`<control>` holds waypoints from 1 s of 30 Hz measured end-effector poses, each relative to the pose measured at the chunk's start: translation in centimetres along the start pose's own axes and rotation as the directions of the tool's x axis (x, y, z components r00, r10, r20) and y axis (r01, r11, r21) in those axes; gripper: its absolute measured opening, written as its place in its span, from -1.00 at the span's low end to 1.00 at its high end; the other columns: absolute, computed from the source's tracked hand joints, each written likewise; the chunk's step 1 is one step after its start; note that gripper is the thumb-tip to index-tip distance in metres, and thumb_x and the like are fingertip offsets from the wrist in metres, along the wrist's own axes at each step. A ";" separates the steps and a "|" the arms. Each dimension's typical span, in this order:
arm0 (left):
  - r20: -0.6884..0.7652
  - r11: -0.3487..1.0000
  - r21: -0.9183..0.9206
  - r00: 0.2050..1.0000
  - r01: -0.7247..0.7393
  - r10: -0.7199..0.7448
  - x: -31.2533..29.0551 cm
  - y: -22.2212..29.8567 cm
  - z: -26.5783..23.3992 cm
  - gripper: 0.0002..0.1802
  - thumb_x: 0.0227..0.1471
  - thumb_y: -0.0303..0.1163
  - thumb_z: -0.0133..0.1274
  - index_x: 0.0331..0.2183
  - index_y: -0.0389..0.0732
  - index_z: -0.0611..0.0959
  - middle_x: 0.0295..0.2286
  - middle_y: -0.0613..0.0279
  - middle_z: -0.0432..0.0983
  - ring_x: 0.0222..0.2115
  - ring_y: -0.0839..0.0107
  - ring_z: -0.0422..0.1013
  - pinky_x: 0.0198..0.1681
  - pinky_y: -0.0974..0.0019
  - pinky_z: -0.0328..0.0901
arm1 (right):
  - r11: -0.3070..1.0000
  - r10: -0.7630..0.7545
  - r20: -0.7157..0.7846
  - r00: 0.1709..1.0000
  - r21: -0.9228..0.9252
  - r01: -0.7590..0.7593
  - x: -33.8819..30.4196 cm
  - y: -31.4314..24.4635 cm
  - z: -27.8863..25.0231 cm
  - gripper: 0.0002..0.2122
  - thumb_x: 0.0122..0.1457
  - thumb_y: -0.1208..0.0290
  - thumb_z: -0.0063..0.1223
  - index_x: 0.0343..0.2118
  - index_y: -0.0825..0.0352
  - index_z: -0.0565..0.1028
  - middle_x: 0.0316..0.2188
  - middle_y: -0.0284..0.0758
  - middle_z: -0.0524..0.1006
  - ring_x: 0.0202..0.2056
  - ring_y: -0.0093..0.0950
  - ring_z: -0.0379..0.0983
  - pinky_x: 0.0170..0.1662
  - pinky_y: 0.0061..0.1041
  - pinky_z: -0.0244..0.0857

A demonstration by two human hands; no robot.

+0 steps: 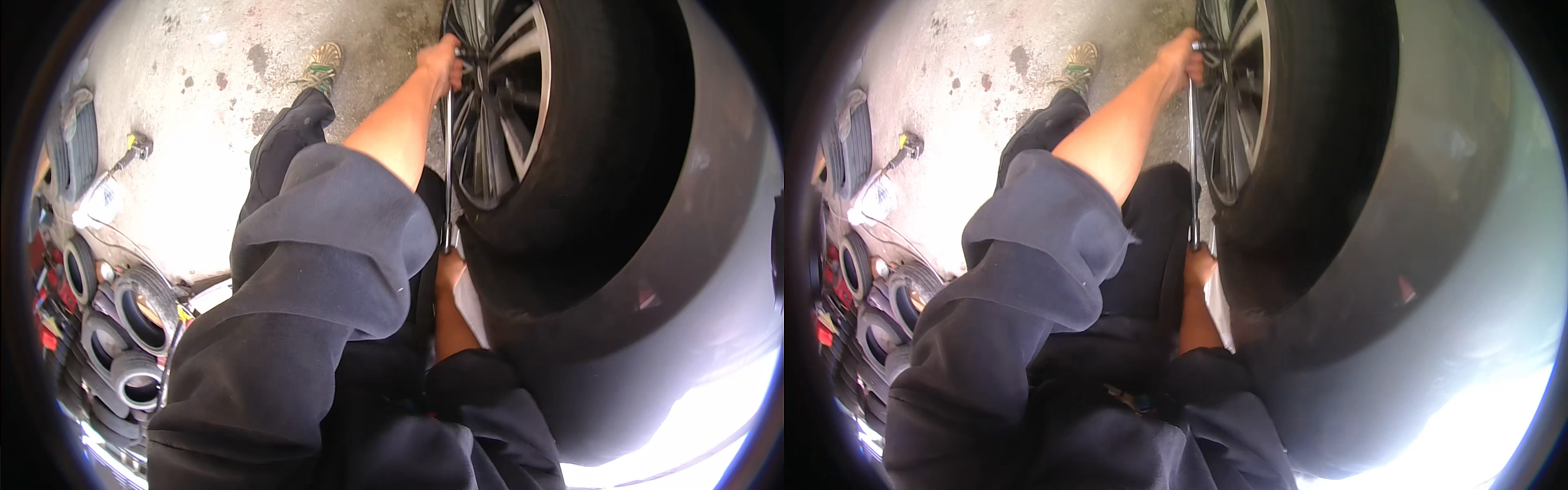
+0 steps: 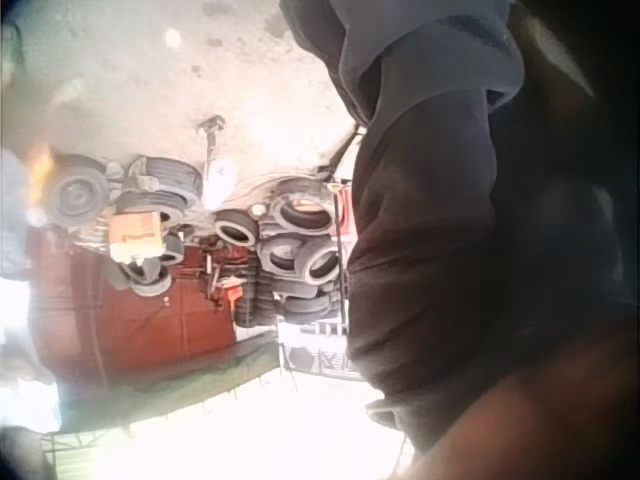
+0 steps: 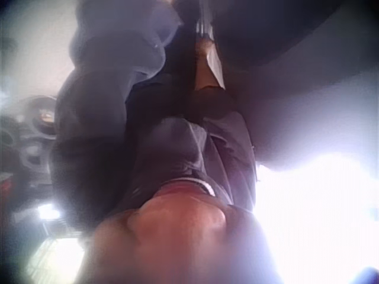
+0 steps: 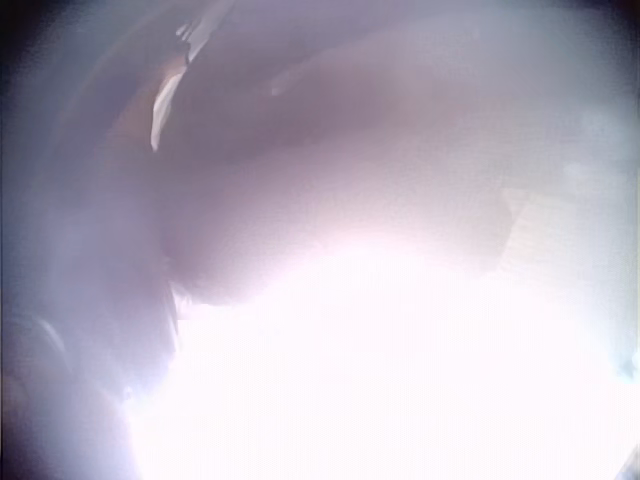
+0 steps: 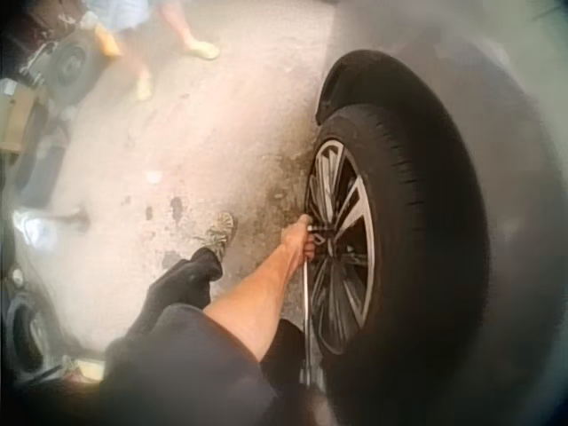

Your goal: The person kneels beside a car and uses a pneumatic impact wrench to tighten the lug nuts on a wheel. After using the impact wrench, the person switches to a torque wrench to manually tighten each lug nut in sequence.

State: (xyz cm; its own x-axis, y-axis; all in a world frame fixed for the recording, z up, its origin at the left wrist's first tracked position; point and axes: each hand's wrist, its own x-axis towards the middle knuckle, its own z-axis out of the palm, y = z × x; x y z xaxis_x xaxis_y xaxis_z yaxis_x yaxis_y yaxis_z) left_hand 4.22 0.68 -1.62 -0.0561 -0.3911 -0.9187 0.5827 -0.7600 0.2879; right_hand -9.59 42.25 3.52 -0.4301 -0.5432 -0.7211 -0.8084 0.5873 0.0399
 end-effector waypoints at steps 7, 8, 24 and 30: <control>0.299 0.972 0.063 0.925 0.224 -0.233 0.1 1.4 -1.7 -0.73 0.11 -0.21 0.07 -0.38 -0.24 0.51 -0.69 0.22 0.39 -0.70 0.32 0.40 -0.61 0.13 0.45 | 0.955 0.205 0.048 0.978 0.211 -0.210 -4.2 -3.5 -4.4 -0.65 0.07 0.12 0.06 -0.45 0.40 0.56 -0.47 0.04 0.58 -0.31 0.00 0.56 -0.20 -0.04 0.41; 0.281 0.968 0.044 0.927 0.246 -0.248 0.1 1.6 -2.6 -0.74 0.12 -0.21 0.09 -0.34 -0.21 0.52 -0.64 0.24 0.41 -0.64 0.34 0.41 -0.50 0.11 0.47 | 0.975 0.210 -0.093 0.973 0.099 -0.201 -4.5 -6.0 -5.6 -0.69 0.10 0.15 0.06 -0.46 0.38 0.55 -0.51 0.02 0.57 -0.39 0.01 0.56 -0.30 -0.03 0.41; 0.285 0.907 0.369 0.904 0.203 -0.318 -5.4 2.8 -5.4 -0.64 0.20 -0.18 0.02 -0.24 -0.34 0.47 -0.54 0.12 0.43 -0.61 0.25 0.53 -0.54 0.21 0.55 | 0.955 0.296 -0.047 0.954 0.015 -0.296 -13.4 -10.0 -16.4 -0.66 0.14 0.23 0.12 -0.62 0.40 0.44 -0.74 -0.10 0.44 -0.65 -0.11 0.46 -0.51 -0.18 0.25; 0.369 0.885 0.441 0.869 0.149 -0.330 -5.5 2.8 -3.9 -0.56 0.23 -0.12 -0.01 -0.15 -0.36 0.47 -0.55 0.08 0.47 -0.59 0.24 0.56 -0.51 0.22 0.57 | 0.944 0.324 0.020 0.946 -0.067 -0.322 -14.5 -11.8 -22.7 -0.69 0.15 0.27 0.14 -0.57 0.44 0.45 -0.70 -0.13 0.44 -0.64 -0.27 0.41 -0.45 -0.24 0.28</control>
State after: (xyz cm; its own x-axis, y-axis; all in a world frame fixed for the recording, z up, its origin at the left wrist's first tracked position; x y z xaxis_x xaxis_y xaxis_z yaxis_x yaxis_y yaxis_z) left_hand 9.33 2.73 3.21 -0.5399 -0.2805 -0.7936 0.1501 -0.9598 0.2371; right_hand -2.94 29.56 29.22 -0.6609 -0.3111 -0.6830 -0.6514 0.6897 0.3161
